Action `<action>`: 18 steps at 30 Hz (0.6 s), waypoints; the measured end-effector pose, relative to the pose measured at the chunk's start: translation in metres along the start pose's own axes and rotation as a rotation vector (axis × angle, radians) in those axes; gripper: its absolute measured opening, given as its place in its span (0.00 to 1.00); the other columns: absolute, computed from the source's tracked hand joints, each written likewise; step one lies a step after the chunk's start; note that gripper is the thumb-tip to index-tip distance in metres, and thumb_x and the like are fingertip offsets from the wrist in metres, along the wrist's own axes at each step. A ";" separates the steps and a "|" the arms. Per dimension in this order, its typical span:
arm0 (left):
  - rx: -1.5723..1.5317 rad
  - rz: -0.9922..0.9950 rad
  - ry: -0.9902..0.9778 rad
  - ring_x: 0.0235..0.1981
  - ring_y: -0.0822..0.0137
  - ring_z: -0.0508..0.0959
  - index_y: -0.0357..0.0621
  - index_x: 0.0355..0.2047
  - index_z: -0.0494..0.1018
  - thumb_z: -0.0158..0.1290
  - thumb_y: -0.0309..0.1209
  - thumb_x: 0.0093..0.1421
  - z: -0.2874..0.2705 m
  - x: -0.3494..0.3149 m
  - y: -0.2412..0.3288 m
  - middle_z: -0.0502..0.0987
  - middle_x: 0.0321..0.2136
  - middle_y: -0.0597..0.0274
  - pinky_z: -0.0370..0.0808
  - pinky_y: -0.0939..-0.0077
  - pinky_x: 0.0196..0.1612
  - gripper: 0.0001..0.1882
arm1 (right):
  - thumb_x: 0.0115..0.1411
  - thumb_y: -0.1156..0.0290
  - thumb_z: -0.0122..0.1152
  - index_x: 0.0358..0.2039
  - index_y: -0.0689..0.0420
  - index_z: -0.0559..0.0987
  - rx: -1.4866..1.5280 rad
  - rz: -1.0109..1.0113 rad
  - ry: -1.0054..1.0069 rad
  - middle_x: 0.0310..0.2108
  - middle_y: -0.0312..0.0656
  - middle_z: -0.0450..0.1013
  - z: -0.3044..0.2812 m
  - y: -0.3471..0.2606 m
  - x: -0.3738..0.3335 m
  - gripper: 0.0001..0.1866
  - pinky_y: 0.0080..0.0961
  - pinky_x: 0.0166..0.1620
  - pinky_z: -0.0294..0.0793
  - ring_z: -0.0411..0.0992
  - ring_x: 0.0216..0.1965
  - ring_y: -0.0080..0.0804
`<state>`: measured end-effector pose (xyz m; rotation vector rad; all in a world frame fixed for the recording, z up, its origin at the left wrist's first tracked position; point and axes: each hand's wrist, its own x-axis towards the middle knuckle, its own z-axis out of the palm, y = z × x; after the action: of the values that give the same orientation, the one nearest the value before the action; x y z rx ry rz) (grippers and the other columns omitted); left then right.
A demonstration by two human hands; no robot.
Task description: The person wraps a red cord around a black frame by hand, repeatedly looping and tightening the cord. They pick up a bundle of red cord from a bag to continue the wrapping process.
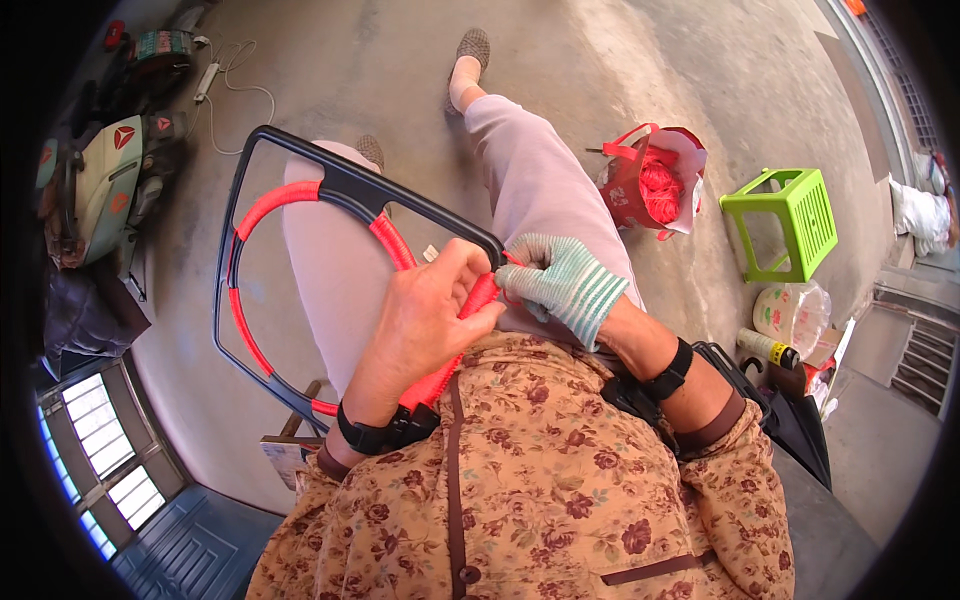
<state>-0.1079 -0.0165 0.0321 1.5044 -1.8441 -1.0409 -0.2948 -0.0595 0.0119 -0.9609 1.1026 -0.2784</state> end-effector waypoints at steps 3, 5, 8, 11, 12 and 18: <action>-0.076 -0.088 0.033 0.29 0.65 0.79 0.36 0.40 0.66 0.64 0.24 0.48 -0.002 -0.002 0.005 0.77 0.31 0.54 0.77 0.74 0.35 0.22 | 0.58 0.68 0.60 0.29 0.62 0.77 -0.020 -0.026 -0.022 0.20 0.33 0.71 0.001 -0.006 -0.005 0.09 0.18 0.23 0.65 0.64 0.19 0.18; -0.116 -0.152 0.027 0.33 0.64 0.80 0.35 0.43 0.65 0.64 0.24 0.48 -0.004 -0.006 0.007 0.78 0.34 0.52 0.78 0.74 0.38 0.23 | 0.58 0.69 0.60 0.29 0.62 0.78 -0.052 -0.039 -0.017 0.20 0.34 0.71 0.000 -0.002 -0.010 0.09 0.20 0.24 0.66 0.64 0.20 0.18; -0.185 -0.153 -0.092 0.37 0.64 0.80 0.32 0.48 0.64 0.60 0.24 0.54 -0.009 -0.009 0.007 0.78 0.38 0.47 0.78 0.73 0.40 0.24 | 0.54 0.70 0.63 0.29 0.61 0.80 -0.362 -0.248 0.062 0.23 0.37 0.73 -0.018 0.005 -0.019 0.07 0.23 0.32 0.70 0.68 0.26 0.22; -0.241 -0.151 -0.209 0.40 0.65 0.79 0.32 0.53 0.62 0.54 0.24 0.60 -0.006 -0.015 0.010 0.77 0.41 0.48 0.77 0.73 0.43 0.22 | 0.53 0.70 0.64 0.28 0.61 0.80 -0.665 -0.466 0.088 0.27 0.38 0.74 -0.027 -0.002 -0.033 0.07 0.23 0.33 0.71 0.69 0.27 0.23; -0.450 -0.200 -0.190 0.40 0.66 0.79 0.31 0.54 0.62 0.51 0.25 0.62 -0.002 -0.015 0.009 0.77 0.41 0.50 0.77 0.73 0.44 0.21 | 0.53 0.70 0.64 0.28 0.61 0.80 -0.663 -0.476 0.091 0.27 0.38 0.74 -0.028 -0.003 -0.037 0.07 0.23 0.33 0.71 0.69 0.27 0.23; -0.979 -0.388 -0.227 0.29 0.74 0.75 0.33 0.48 0.67 0.48 0.29 0.66 -0.001 -0.007 0.024 0.74 0.32 0.62 0.75 0.79 0.36 0.14 | 0.55 0.69 0.61 0.25 0.59 0.75 0.020 -0.578 0.029 0.36 0.45 0.73 -0.029 -0.004 -0.063 0.08 0.31 0.46 0.71 0.71 0.39 0.34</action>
<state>-0.1190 -0.0076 0.0529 1.1379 -0.8645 -1.9730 -0.3480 -0.0371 0.0513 -1.2486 0.8253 -0.7718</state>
